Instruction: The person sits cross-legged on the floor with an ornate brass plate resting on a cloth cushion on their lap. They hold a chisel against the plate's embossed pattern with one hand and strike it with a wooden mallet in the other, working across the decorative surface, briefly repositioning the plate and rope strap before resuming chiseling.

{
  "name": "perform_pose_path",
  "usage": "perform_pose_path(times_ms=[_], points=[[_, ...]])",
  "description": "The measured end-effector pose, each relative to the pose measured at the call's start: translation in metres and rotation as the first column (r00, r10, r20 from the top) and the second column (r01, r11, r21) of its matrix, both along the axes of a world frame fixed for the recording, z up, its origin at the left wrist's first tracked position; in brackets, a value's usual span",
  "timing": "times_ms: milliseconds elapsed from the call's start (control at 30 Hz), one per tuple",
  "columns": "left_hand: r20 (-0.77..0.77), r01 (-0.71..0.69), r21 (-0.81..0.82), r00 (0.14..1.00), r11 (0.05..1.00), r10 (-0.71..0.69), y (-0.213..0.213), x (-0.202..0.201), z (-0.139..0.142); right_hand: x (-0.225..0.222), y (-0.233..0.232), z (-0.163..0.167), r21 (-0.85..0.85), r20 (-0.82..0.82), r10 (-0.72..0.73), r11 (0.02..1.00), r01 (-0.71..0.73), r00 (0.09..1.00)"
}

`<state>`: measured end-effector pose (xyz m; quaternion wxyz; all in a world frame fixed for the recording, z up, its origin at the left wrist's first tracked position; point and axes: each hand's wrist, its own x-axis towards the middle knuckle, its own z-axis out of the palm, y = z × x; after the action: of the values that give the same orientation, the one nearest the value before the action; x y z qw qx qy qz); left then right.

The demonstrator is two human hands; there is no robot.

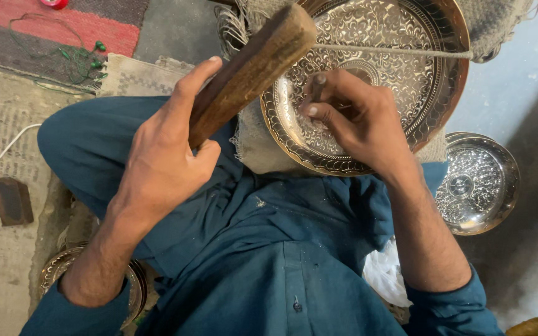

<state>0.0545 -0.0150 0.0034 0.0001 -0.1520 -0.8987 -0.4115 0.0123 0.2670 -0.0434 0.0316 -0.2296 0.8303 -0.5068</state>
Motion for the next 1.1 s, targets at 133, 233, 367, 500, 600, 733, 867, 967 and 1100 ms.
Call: perform_pose_path(times_ms=[133, 233, 367, 500, 600, 733, 867, 967, 1100], points=[[-0.090, -0.007, -0.182, 0.996, 0.983, -0.010, -0.001, -0.001, -0.001, 0.000, 0.000, 0.001, 0.031, 0.005, -0.016, 0.999, 0.016, 1.000], [-0.220, -0.038, -0.373, 0.974, 0.927, -0.049, -0.006, 0.000, -0.004, -0.005, -0.002, 0.003, 0.036, -0.009, 0.042, 0.998, -0.042, 0.999], [-0.219, -0.064, -0.362, 0.975, 0.930, -0.018, -0.009, 0.004, -0.010, -0.006, -0.002, 0.009, 0.050, 0.066, 0.071, 0.996, -0.074, 0.995], [-0.209, -0.078, -0.199, 0.977, 0.977, 0.035, -0.010, 0.009, -0.012, -0.007, -0.001, 0.009, -0.077, 0.112, 0.054, 0.996, -0.046, 0.992], [-0.016, -0.072, 0.038, 0.997, 0.997, 0.073, -0.010, 0.010, -0.013, -0.004, 0.000, 0.006, -0.089, 0.128, 0.035, 0.996, -0.024, 0.991], [-0.091, -0.031, 0.029, 0.995, 0.999, 0.033, -0.006, 0.007, -0.017, -0.003, 0.001, 0.003, -0.052, -0.018, 0.054, 0.997, -0.055, 0.998], [-0.069, -0.033, 0.053, 0.997, 0.998, 0.037, -0.004, 0.005, -0.017, -0.003, -0.001, 0.003, 0.032, 0.029, 0.009, 0.999, -0.010, 1.000], [-0.137, -0.005, 0.082, 0.990, 0.997, 0.016, -0.003, 0.003, -0.015, -0.004, -0.002, 0.003, 0.019, -0.007, 0.048, 0.999, -0.047, 0.999], [-0.196, -0.032, -0.264, 0.980, 0.964, -0.021, -0.004, -0.002, -0.012, -0.005, -0.001, 0.002, 0.026, 0.017, 0.055, 0.998, -0.055, 0.998]])
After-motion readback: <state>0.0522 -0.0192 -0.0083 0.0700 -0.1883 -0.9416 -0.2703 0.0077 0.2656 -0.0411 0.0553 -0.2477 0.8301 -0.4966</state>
